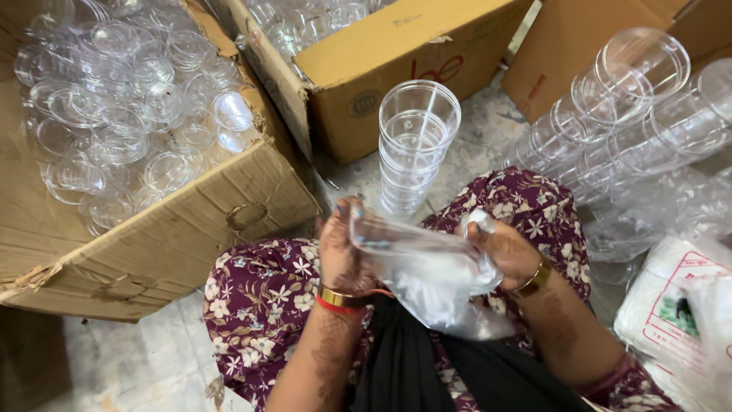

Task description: The person sits on the floor among cartons of clear plastic cups and inserts cups one at a time into clear plastic bags, then sets filled bags of stacked cups aside with other packed bags.

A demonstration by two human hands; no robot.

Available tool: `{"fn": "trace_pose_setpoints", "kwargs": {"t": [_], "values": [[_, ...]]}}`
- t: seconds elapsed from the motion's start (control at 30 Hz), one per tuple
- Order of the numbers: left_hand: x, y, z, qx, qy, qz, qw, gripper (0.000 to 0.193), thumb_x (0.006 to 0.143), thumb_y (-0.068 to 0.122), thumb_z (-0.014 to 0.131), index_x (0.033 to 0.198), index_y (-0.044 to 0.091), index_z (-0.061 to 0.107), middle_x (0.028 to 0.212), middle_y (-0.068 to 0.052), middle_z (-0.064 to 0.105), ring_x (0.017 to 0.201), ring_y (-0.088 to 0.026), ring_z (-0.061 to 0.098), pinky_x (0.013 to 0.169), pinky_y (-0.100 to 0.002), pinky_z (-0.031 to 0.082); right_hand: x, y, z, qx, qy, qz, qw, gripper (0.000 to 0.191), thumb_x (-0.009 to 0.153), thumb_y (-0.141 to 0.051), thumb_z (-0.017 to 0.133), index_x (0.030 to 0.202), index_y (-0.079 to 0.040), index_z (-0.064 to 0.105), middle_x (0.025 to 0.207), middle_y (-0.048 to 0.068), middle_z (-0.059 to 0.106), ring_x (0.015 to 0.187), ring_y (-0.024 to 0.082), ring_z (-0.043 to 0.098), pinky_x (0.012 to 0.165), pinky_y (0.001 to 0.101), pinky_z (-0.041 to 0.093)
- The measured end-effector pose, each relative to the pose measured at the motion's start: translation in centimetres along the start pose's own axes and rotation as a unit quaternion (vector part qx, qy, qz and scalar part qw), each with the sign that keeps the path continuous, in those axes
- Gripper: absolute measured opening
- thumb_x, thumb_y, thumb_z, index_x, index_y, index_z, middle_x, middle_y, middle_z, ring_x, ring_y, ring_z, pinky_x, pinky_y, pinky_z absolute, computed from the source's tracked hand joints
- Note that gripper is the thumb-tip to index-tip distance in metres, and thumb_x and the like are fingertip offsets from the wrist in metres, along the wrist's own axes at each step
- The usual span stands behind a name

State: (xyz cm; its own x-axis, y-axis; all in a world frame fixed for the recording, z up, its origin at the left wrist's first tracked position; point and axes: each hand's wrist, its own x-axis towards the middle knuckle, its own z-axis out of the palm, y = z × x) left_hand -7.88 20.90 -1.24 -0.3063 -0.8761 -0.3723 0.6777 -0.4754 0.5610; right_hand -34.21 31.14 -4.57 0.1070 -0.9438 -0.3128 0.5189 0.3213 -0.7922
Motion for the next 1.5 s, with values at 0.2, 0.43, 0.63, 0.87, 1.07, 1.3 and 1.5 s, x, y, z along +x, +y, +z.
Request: {"fn": "trace_pose_setpoints", "kwargs": {"t": [0.2, 0.43, 0.63, 0.87, 1.07, 1.3, 1.5], "values": [[0.8, 2.4, 2.2, -0.192, -0.128, 0.008, 0.973, 0.021, 0.088, 0.018, 0.064, 0.107, 0.010, 0.062, 0.097, -0.003, 0.068, 0.087, -0.019, 0.067, 0.080, -0.038, 0.058, 2.1, -7.5, 3.5, -0.227, 0.089, -0.132, 0.961, 0.028, 0.083, -0.014, 0.079, 0.105, -0.009, 0.063, 0.086, -0.005, 0.065, 0.076, 0.007, 0.062, 0.065, 0.0251, 0.051], [10.3, -0.1, 3.8, 0.011, -0.099, 0.156, 0.983, 0.022, 0.094, -0.004, 0.062, 0.113, 0.006, 0.061, 0.104, -0.007, 0.067, 0.086, -0.019, 0.061, 0.067, -0.036, 0.049, 7.2, -14.5, 9.9, -0.637, 0.314, -0.419, 0.567, 0.022, 0.093, -0.016, 0.079, 0.109, -0.009, 0.066, 0.087, 0.013, 0.070, 0.079, 0.030, 0.067, 0.069, 0.0412, 0.053], [14.1, -1.8, 3.0, 0.329, -0.099, 0.390, 0.854, 0.020, 0.101, 0.006, 0.066, 0.121, 0.006, 0.060, 0.117, -0.006, 0.068, 0.097, -0.008, 0.058, 0.083, -0.023, 0.050, 11.0, -14.2, 10.6, -0.719, 0.318, -0.270, 0.556, 0.036, 0.091, -0.019, 0.076, 0.124, -0.010, 0.065, 0.081, 0.020, 0.071, 0.072, 0.041, 0.068, 0.064, 0.0514, 0.053], [6.5, -1.1, 5.7, 0.042, -0.200, 0.278, 0.939, 0.020, 0.094, 0.009, 0.068, 0.096, 0.012, 0.048, 0.124, -0.008, 0.065, 0.078, -0.006, 0.047, 0.060, -0.016, 0.041, 5.4, -10.7, 8.4, -0.472, 0.214, -0.553, 0.652, 0.021, 0.110, -0.008, 0.062, 0.130, 0.001, 0.066, 0.116, 0.020, 0.073, 0.107, 0.031, 0.073, 0.094, 0.0391, 0.057], [3.1, -1.8, 6.2, -0.029, -0.272, 0.042, 0.961, 0.030, 0.074, -0.012, 0.050, 0.095, 0.009, 0.051, 0.127, -0.010, 0.061, 0.103, -0.008, 0.059, 0.078, -0.018, 0.050, 1.2, -8.3, 5.9, -0.372, 0.150, -0.610, 0.683, 0.032, 0.108, -0.015, 0.056, 0.125, 0.012, 0.060, 0.122, 0.023, 0.067, 0.114, 0.030, 0.071, 0.105, 0.0415, 0.058], [1.6, -5.6, 2.7, 0.043, -0.376, -0.160, 0.912, 0.056, 0.083, 0.004, 0.049, 0.138, 0.011, 0.052, 0.143, -0.004, 0.054, 0.114, -0.012, 0.060, 0.086, -0.020, 0.051, -2.8, -5.0, -0.9, -0.180, 0.132, -0.350, 0.910, 0.047, 0.093, -0.032, 0.067, 0.115, 0.009, 0.064, 0.115, 0.022, 0.070, 0.106, 0.031, 0.072, 0.098, 0.0425, 0.058], [-0.1, -13.4, 1.4, 0.251, -0.400, 0.045, 0.880, 0.036, 0.106, -0.001, 0.062, 0.141, -0.002, 0.052, 0.126, -0.002, 0.050, 0.114, -0.011, 0.048, 0.106, -0.025, 0.041, -4.5, 0.0, -5.0, 0.048, 0.115, -0.099, 0.987, 0.058, 0.092, -0.041, 0.071, 0.124, 0.007, 0.065, 0.107, 0.016, 0.070, 0.098, 0.025, 0.068, 0.091, 0.0376, 0.056]]}}
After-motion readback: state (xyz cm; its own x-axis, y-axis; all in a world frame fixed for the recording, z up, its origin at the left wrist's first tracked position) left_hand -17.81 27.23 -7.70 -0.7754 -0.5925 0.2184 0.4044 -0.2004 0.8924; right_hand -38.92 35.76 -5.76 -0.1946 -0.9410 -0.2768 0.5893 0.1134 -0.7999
